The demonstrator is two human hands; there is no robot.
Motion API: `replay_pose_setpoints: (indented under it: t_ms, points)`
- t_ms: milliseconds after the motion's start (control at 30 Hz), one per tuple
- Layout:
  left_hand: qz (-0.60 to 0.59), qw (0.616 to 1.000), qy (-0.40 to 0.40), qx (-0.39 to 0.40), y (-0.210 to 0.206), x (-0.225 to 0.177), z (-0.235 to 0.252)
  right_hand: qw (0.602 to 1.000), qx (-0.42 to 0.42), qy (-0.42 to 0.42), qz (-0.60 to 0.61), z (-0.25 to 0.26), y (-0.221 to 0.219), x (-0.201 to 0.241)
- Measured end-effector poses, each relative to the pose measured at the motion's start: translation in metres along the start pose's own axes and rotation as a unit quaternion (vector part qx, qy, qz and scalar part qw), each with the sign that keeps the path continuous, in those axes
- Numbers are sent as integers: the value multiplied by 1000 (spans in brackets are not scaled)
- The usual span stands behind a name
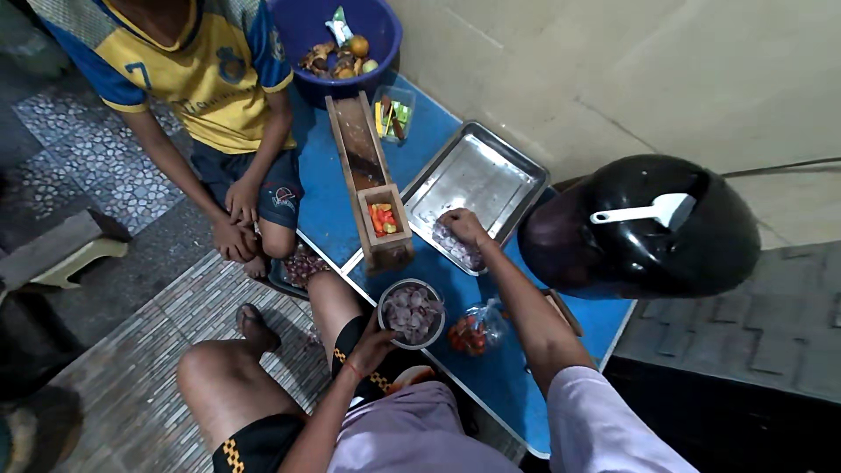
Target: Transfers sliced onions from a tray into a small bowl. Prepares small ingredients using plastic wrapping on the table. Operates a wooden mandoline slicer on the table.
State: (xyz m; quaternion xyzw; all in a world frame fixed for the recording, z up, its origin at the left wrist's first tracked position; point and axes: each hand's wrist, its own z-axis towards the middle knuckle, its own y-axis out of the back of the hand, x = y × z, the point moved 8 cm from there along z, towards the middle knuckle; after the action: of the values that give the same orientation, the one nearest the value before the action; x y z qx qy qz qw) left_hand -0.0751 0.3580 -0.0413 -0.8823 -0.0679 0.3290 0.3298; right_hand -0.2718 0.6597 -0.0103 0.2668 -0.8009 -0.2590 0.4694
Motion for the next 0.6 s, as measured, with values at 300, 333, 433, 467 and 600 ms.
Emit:
replay_pose_setpoints:
  t_ms: [300,333,433,467,600]
  points:
    - [1,1000,7,-1,-2,-3,-1,991,-130,-1,15,20,38,-5]
    - [4,1000,7,-6,-3,-5,-3,990,-137,1,15,27,35,-4]
    - [4,1000,6,-6,-3,-6,-2,996,-87,32,7,30,12,16]
    - [1,1000,6,-4,-2,-5,-2,998,-42,41,-13,28,2,23]
    - [2,1000,6,-6,-1,-2,0,994,80,40,-68,24,-18,42]
